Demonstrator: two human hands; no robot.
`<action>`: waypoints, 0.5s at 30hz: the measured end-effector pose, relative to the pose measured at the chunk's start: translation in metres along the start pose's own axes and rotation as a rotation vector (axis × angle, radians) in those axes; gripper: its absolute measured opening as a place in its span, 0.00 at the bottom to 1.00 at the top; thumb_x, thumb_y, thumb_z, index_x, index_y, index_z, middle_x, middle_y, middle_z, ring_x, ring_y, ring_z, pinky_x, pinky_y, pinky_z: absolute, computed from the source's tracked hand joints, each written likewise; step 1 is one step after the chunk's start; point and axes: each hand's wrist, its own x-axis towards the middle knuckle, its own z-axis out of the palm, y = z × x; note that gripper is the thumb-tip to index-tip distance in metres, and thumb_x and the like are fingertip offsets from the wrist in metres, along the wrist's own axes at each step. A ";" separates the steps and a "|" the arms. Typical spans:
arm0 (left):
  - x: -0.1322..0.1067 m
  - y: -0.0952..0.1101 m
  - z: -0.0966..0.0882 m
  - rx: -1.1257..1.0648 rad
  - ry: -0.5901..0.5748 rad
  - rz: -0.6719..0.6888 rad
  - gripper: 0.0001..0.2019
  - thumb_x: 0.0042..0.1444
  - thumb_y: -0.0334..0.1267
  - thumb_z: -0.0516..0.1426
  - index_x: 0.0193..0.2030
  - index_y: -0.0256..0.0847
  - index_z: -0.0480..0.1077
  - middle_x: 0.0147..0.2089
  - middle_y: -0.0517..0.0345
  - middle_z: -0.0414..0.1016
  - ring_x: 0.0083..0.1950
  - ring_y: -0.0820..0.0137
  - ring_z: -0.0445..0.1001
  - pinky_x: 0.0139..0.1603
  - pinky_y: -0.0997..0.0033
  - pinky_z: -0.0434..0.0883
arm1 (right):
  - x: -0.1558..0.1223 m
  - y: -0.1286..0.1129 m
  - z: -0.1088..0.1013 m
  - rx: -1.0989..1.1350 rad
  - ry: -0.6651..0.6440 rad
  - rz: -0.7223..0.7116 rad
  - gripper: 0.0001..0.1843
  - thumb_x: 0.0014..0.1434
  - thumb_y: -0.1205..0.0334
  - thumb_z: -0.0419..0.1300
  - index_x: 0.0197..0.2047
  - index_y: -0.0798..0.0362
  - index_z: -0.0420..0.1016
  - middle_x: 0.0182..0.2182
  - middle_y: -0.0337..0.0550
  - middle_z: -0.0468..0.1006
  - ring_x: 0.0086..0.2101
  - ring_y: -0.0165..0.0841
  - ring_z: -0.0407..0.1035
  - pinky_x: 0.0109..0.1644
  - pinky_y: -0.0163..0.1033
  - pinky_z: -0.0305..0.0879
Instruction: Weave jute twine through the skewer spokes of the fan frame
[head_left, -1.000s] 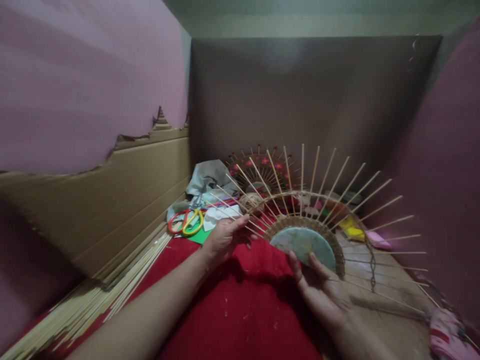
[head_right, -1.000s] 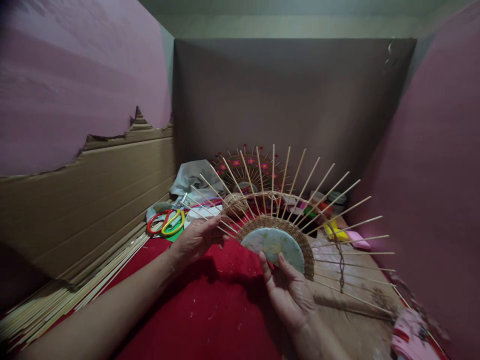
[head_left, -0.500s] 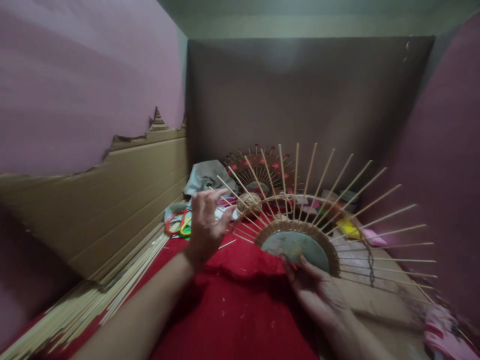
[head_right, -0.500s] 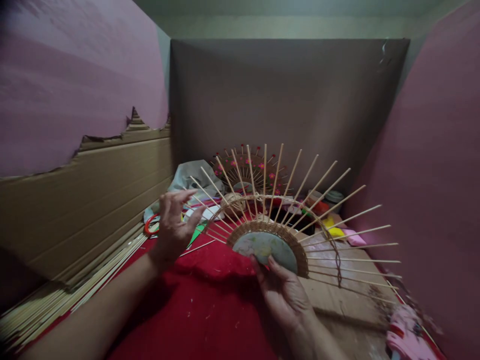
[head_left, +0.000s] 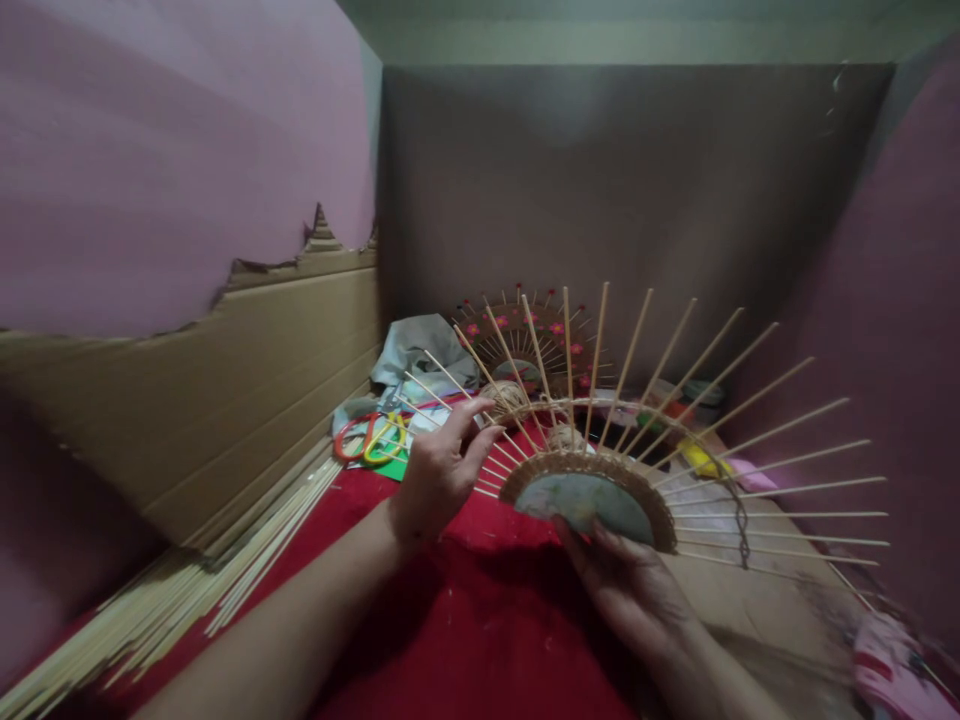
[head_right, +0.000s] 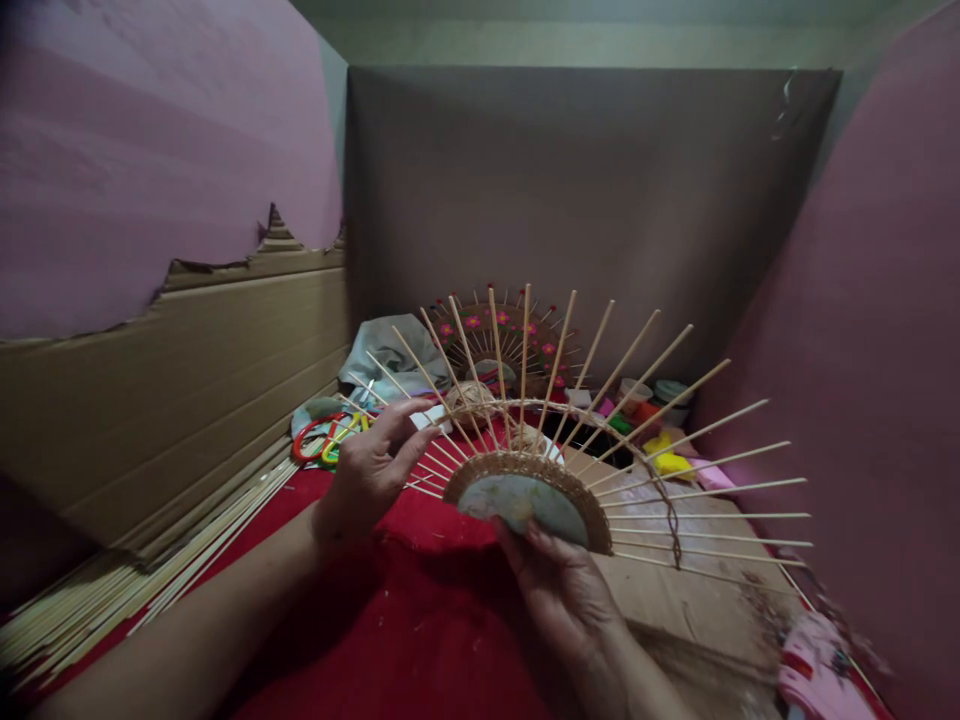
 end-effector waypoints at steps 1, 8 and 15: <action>0.001 0.000 0.000 0.015 -0.008 -0.007 0.15 0.54 0.38 0.54 0.48 0.37 0.68 0.22 0.65 0.62 0.23 0.76 0.60 0.29 0.75 0.61 | 0.000 0.001 0.000 0.008 0.003 -0.006 0.13 0.32 0.84 0.65 0.23 0.62 0.74 0.25 0.42 0.79 0.34 0.36 0.74 0.48 0.44 0.70; 0.007 0.004 0.000 0.023 -0.136 -0.113 0.11 0.57 0.40 0.51 0.37 0.37 0.72 0.17 0.64 0.65 0.19 0.76 0.63 0.21 0.77 0.63 | 0.002 0.001 -0.004 -0.052 0.017 0.021 0.12 0.32 0.84 0.64 0.23 0.63 0.73 0.26 0.46 0.79 0.35 0.37 0.74 0.46 0.42 0.71; 0.003 0.003 -0.001 0.024 -0.017 -0.048 0.09 0.56 0.38 0.52 0.40 0.37 0.69 0.23 0.63 0.68 0.21 0.79 0.62 0.21 0.79 0.62 | 0.008 0.004 -0.014 -0.130 -0.087 -0.016 0.11 0.39 0.80 0.62 0.25 0.56 0.72 0.29 0.41 0.78 0.38 0.36 0.73 0.51 0.43 0.67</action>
